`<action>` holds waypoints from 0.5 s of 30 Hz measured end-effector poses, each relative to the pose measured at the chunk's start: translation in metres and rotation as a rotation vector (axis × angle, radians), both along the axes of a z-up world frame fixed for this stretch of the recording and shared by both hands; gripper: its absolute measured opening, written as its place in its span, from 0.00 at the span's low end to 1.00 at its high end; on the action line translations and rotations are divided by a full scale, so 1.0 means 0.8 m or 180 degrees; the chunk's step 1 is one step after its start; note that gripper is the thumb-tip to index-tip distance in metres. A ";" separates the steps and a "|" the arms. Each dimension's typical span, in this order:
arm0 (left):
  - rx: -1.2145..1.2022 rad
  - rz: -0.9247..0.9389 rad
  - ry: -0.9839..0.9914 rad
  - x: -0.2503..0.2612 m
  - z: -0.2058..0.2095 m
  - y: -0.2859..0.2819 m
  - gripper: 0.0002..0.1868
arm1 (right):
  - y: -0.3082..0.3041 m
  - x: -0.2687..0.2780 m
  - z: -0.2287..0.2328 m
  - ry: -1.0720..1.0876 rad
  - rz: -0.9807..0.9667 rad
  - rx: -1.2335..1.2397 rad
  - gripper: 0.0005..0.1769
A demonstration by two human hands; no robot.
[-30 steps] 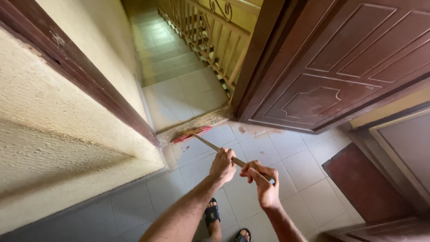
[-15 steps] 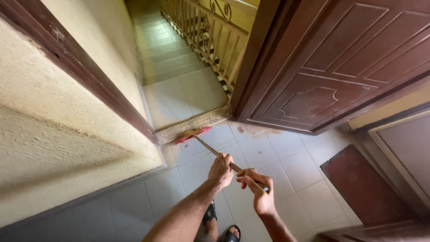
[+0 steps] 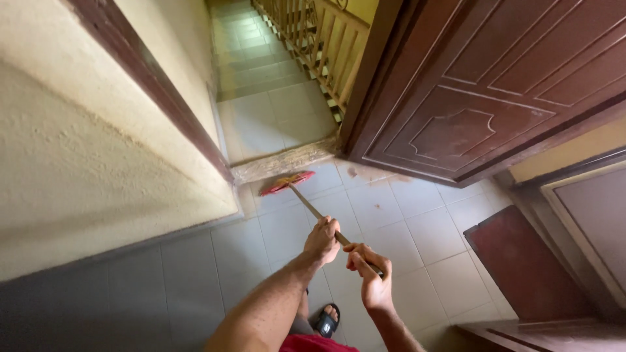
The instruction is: The person sweeps a tiled floor using a broom, moving the broom across the surface and around an entryway door and a floor mat.
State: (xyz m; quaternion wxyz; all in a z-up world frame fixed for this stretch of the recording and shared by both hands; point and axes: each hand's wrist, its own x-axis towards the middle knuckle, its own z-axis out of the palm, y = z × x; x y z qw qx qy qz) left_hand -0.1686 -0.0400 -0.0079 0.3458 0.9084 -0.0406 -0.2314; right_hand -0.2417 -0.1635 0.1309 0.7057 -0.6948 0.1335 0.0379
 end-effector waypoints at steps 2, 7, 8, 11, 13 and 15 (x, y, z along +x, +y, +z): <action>-0.0107 -0.0045 -0.0237 -0.014 -0.002 -0.007 0.06 | -0.009 -0.015 0.000 -0.0130 -0.0024 0.0019 0.14; -0.0280 0.0024 -0.0431 -0.056 0.007 -0.026 0.06 | -0.027 -0.054 0.004 -0.0293 -0.0048 -0.0100 0.16; -0.0286 0.0042 -0.0411 -0.062 0.011 -0.028 0.07 | -0.027 -0.058 0.006 -0.0329 -0.0038 -0.0035 0.16; -0.0379 0.0084 -0.0469 -0.069 0.025 -0.026 0.07 | -0.021 -0.058 0.019 -0.0355 -0.0055 0.0114 0.16; -0.0417 0.0116 -0.0508 -0.068 0.036 -0.021 0.08 | -0.016 -0.051 0.029 -0.0357 -0.0038 0.0174 0.15; -0.0403 0.0140 -0.0530 -0.060 0.047 -0.015 0.08 | -0.009 -0.042 0.038 -0.0390 0.0008 0.0215 0.14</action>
